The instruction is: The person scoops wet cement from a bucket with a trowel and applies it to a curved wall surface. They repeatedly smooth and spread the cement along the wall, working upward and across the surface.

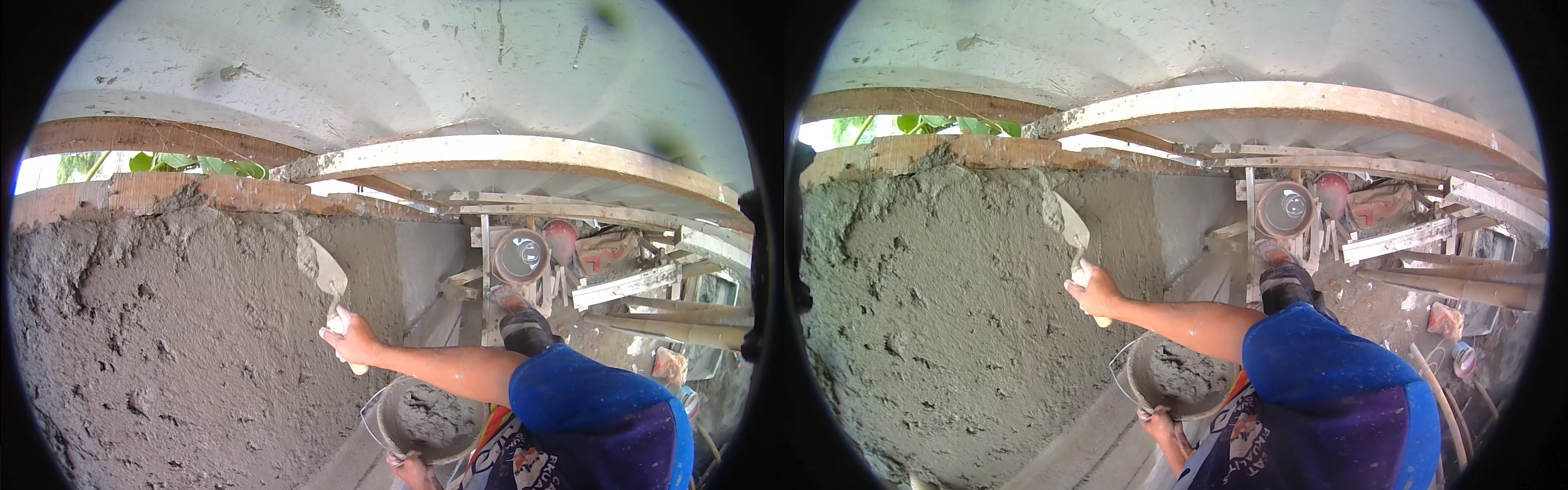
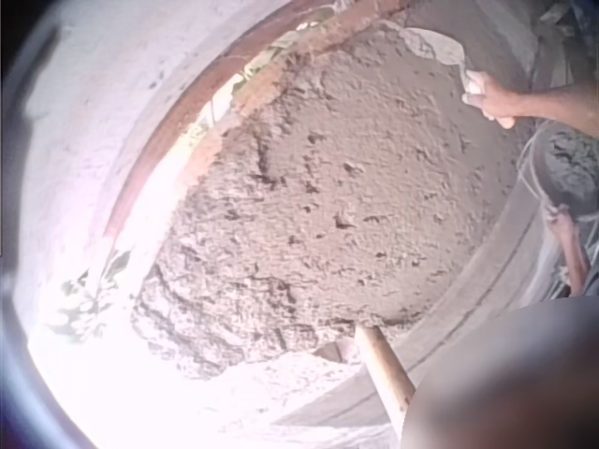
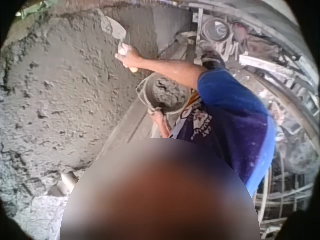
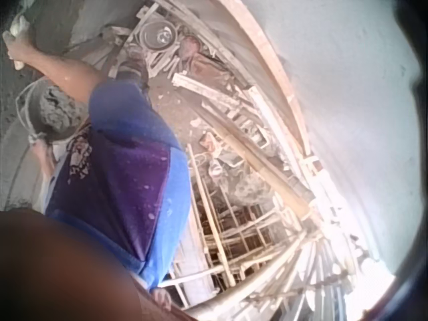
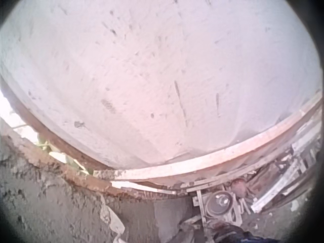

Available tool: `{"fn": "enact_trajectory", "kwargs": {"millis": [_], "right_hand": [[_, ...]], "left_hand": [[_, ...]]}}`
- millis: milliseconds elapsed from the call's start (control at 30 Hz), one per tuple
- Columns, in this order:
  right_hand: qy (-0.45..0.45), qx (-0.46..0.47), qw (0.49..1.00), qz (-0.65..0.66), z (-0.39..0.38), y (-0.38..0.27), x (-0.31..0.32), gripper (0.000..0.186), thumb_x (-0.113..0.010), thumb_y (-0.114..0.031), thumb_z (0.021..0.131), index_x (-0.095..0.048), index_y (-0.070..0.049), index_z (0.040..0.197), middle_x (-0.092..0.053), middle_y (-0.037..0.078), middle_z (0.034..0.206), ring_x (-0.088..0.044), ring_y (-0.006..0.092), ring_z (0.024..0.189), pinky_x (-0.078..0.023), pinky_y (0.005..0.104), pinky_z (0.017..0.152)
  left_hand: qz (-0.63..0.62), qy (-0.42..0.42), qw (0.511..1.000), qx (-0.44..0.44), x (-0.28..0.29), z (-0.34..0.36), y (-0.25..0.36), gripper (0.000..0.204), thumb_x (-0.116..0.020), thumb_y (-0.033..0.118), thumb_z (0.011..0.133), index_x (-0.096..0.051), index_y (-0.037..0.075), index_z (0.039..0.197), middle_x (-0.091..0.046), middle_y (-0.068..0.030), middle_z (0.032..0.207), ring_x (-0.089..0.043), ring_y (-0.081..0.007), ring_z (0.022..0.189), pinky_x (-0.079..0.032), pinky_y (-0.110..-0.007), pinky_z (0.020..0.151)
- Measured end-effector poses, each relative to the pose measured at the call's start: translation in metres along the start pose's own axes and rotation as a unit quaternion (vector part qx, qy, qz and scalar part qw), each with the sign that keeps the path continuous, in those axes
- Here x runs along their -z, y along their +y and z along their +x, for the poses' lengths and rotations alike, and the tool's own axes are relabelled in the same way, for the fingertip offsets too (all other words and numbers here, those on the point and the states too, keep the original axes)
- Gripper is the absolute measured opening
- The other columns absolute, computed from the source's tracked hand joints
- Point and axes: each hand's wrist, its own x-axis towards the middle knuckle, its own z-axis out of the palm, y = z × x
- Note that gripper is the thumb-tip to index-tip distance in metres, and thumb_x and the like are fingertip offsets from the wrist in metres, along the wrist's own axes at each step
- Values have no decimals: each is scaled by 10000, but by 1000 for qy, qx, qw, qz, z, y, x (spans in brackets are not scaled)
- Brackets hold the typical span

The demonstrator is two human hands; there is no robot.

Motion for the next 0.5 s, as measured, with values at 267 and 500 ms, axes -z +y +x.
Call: {"fn": "enact_trajectory", "kwargs": {"millis": [267,500], "right_hand": [[-214,-47,967,133,-47,-64,47,173,-642,-46,964,-473,-72,990,-522,18,685,-549,110,488,-490,299,391],[37,291,953,-78,1,-118,94,253,-697,-140,928,-503,-25,1042,-620,109,765,-645,208,596,-533,349,510]], "left_hand": [[-7,-23,1000,-6,-2,10,-3,446,-453,-184,657,-534,35,1037,-622,-87,901,-602,-194,702,-520,-333,592],[0,-9,999,-35,-10,9,0,426,-468,-178,655,-534,33,1019,-611,-76,884,-588,-182,680,-497,-309,573]]}}
